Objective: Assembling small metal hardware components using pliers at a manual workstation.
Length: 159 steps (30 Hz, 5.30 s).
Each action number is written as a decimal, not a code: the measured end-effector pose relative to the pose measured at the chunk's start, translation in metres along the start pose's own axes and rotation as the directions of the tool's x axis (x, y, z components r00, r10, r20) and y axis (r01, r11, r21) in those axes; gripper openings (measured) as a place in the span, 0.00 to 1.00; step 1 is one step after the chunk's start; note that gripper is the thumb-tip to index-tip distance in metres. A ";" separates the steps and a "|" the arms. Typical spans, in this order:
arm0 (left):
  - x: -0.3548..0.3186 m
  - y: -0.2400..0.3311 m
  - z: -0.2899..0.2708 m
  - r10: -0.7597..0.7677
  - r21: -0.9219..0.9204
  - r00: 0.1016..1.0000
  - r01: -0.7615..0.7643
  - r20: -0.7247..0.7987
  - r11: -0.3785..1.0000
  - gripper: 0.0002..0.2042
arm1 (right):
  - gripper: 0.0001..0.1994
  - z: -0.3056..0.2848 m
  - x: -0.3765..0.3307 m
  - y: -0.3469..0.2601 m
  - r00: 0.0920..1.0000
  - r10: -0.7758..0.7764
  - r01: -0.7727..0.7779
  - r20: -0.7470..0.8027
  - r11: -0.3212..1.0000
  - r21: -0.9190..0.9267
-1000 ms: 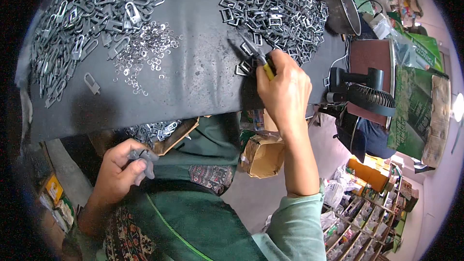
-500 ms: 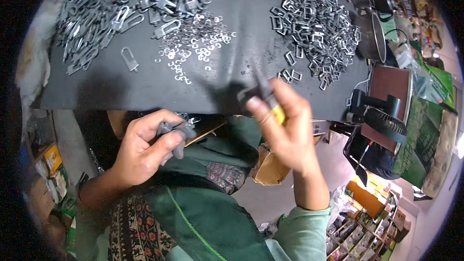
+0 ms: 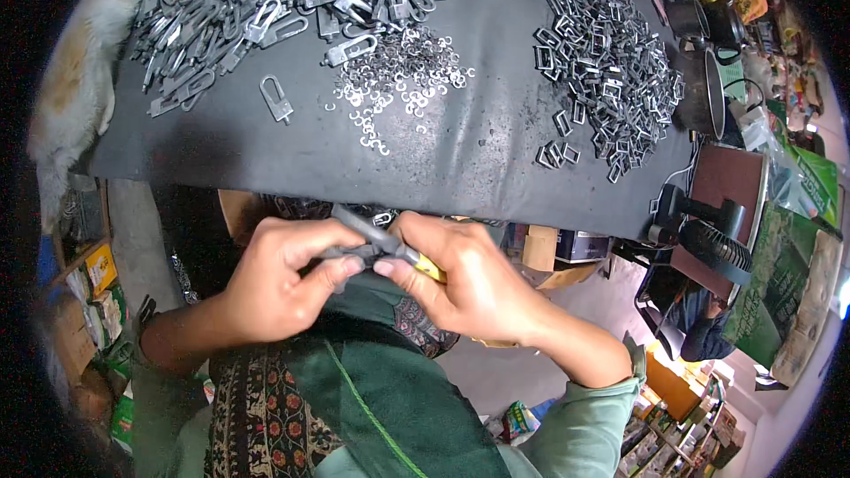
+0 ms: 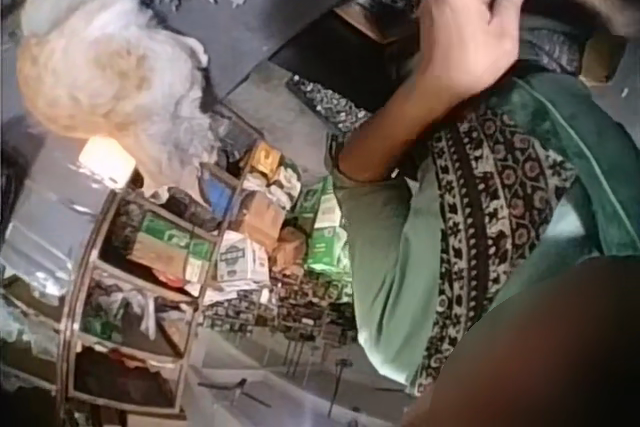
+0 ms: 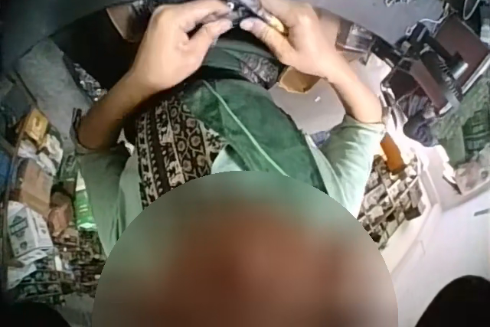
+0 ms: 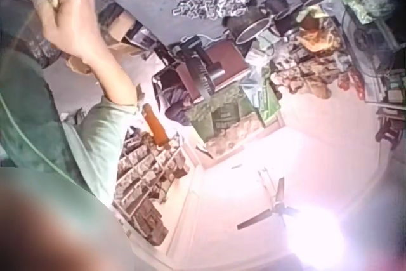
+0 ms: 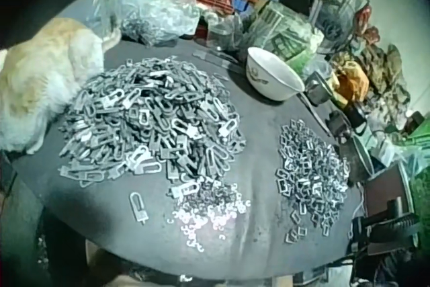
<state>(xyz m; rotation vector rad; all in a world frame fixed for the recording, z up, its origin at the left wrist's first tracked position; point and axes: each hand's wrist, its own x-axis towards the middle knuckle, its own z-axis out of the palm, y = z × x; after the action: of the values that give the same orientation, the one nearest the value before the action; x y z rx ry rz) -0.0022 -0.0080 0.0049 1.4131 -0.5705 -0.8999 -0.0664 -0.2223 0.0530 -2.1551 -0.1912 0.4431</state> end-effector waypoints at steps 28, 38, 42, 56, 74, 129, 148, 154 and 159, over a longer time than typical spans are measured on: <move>-0.014 0.002 -0.018 -0.237 -0.416 0.970 0.235 0.046 0.879 0.11 | 0.19 -0.077 0.053 0.003 0.934 -0.309 0.281 0.181 0.315 -0.907; -0.007 0.010 -0.020 -0.230 -0.331 0.970 0.192 -0.081 0.924 0.09 | 0.18 -0.061 0.035 -0.003 0.912 -0.383 0.357 0.148 0.561 -0.747; -0.006 0.010 -0.018 -0.221 -0.375 0.975 0.192 -0.036 0.907 0.09 | 0.22 -0.055 0.032 -0.002 0.898 -0.413 0.391 0.152 0.591 -0.706; -0.004 0.027 -0.021 -0.327 -0.346 0.941 0.334 0.081 0.877 0.10 | 0.20 -0.046 0.010 -0.016 0.942 -0.312 0.304 0.123 0.642 -0.704; -0.032 -0.043 -0.009 -0.506 -0.429 0.855 0.416 -0.116 0.802 0.17 | 0.09 -0.029 -0.035 0.095 0.464 -0.079 -0.655 -0.882 0.640 -0.402; -0.017 -0.002 -0.022 -0.377 -0.466 0.841 0.532 0.388 0.707 0.12 | 0.14 -0.046 0.015 0.009 0.970 -0.028 -0.130 -0.242 0.782 -0.610; -0.011 -0.011 -0.015 -0.146 -0.270 0.975 0.188 0.168 0.944 0.09 | 0.20 -0.045 0.007 0.000 0.981 -0.092 -0.100 -0.170 0.509 -0.855; -0.012 -0.007 -0.007 -0.145 -0.186 0.986 0.158 0.080 0.970 0.09 | 0.18 -0.033 0.009 -0.009 0.979 -0.007 -0.172 -0.204 0.510 -0.843; -0.011 -0.011 -0.005 0.014 -0.063 1.000 -0.014 -0.007 0.998 0.09 | 0.17 -0.029 0.008 -0.017 0.973 0.052 -0.221 -0.226 0.501 -0.836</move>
<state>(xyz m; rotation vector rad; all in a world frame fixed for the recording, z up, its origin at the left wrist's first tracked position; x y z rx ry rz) -0.0066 0.0041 -0.0046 1.3535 -0.5415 -0.8943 -0.0477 -0.2319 0.0802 -3.2272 -0.1532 0.2509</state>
